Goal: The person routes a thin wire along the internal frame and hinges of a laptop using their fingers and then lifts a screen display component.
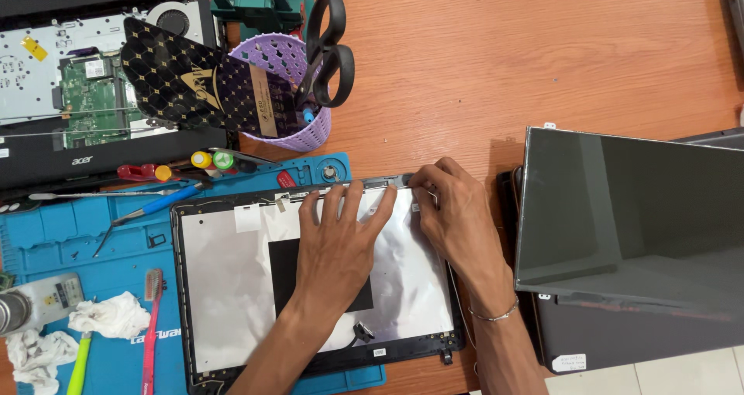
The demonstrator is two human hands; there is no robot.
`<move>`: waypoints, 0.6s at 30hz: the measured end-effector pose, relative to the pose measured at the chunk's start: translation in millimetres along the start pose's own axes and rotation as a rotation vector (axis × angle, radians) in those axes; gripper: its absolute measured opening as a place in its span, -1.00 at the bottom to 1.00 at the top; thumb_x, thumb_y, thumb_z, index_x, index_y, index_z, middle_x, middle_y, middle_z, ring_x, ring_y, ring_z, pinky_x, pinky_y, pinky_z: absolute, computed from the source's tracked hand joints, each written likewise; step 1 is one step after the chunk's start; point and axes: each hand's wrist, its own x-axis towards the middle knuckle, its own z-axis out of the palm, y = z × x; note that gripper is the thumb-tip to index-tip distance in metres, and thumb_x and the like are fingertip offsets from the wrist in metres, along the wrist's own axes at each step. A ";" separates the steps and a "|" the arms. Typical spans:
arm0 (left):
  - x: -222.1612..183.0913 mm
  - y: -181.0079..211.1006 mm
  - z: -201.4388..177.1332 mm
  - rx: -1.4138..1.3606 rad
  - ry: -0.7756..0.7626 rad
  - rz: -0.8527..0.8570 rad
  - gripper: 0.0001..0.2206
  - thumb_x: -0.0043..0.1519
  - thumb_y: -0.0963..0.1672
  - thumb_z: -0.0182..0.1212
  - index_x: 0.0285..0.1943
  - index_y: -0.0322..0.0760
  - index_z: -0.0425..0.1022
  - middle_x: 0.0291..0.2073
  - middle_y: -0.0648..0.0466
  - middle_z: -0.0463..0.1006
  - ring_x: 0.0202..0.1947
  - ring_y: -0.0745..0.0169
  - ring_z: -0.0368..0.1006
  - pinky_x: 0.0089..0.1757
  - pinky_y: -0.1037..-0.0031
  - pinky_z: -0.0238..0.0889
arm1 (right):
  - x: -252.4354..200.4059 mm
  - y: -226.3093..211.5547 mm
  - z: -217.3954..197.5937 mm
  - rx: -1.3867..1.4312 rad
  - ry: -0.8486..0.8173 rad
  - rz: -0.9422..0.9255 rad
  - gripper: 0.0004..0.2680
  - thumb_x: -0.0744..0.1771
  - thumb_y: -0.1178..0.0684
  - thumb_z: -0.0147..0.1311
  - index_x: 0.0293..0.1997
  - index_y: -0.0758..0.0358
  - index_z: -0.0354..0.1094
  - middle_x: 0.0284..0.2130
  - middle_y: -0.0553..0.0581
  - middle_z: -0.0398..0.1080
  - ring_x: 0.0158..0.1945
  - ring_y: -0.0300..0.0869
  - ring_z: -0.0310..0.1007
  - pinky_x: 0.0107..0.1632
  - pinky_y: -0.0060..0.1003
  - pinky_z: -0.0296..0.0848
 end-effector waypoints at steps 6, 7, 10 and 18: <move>-0.7 -3.2 -5.9 0.065 -0.035 0.043 -0.37 0.10 -0.23 0.18 0.44 0.00 0.32 0.11 -0.04 0.40 0.14 0.00 0.30 0.18 0.01 0.07 | 1.1 -0.1 1.0 0.027 0.011 0.039 -0.94 0.27 0.27 0.14 -0.26 0.41 0.46 -0.37 0.25 0.45 -0.33 0.03 0.54 -0.25 -0.15 0.48; -1.0 -3.3 -5.7 0.066 -0.040 0.046 -0.36 0.09 -0.23 0.18 0.45 0.01 0.32 0.11 -0.03 0.40 0.14 0.01 0.30 0.19 0.01 0.07 | 0.7 0.4 0.8 0.022 0.011 0.045 -0.94 0.27 0.27 0.14 -0.26 0.41 0.46 -0.37 0.25 0.45 -0.33 0.03 0.54 -0.25 -0.15 0.47; -1.4 -4.5 -5.2 0.063 -0.036 0.051 -0.34 0.11 -0.23 0.19 0.47 0.03 0.29 0.11 -0.02 0.40 0.14 0.01 0.29 0.19 0.01 0.07 | 1.6 0.8 1.7 0.022 0.010 0.051 -0.95 0.26 0.28 0.14 -0.27 0.41 0.46 -0.38 0.26 0.45 -0.34 0.02 0.54 -0.25 -0.15 0.48; 4.5 0.0 -5.4 0.046 -0.063 0.030 -0.34 0.08 -0.24 0.16 0.45 0.06 0.32 0.09 -0.06 0.41 0.11 -0.03 0.30 0.14 -0.03 0.11 | 1.8 1.0 1.5 0.036 0.002 0.049 -0.94 0.26 0.29 0.14 -0.26 0.42 0.48 -0.38 0.24 0.46 -0.34 -0.02 0.55 -0.26 -0.18 0.49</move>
